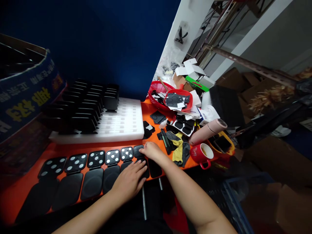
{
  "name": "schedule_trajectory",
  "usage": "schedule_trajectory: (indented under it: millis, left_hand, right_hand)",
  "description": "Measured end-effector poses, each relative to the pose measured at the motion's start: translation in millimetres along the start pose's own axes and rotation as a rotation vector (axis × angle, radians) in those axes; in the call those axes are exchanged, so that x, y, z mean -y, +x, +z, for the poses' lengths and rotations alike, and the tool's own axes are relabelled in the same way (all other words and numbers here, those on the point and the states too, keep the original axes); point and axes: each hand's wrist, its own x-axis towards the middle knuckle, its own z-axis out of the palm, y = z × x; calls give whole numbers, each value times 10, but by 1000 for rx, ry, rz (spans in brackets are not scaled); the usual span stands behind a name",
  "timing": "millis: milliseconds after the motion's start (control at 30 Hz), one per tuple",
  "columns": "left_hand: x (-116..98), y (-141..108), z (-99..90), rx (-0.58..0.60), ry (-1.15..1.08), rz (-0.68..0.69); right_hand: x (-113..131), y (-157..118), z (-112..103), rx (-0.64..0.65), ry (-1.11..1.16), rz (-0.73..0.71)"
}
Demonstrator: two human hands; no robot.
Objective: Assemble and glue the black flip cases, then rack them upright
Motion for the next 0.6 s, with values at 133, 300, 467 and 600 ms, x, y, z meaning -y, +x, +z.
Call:
schedule_trajectory:
  millis: [133,300,467,600]
  left_hand:
    - [4,3,13,-26,13,14]
    - [9,9,27,-56,7,22]
    - [16,0,46,-45,13,54]
    - [35,-10,76,-62,61,86]
  right_hand:
    - [85,-167,7,-103,-88,-72]
    - [44,-480,114,-59,-112,-361]
    - [-3,-584,194,-38,-173,-408]
    - [-37,-484,163,-102,-144,-379]
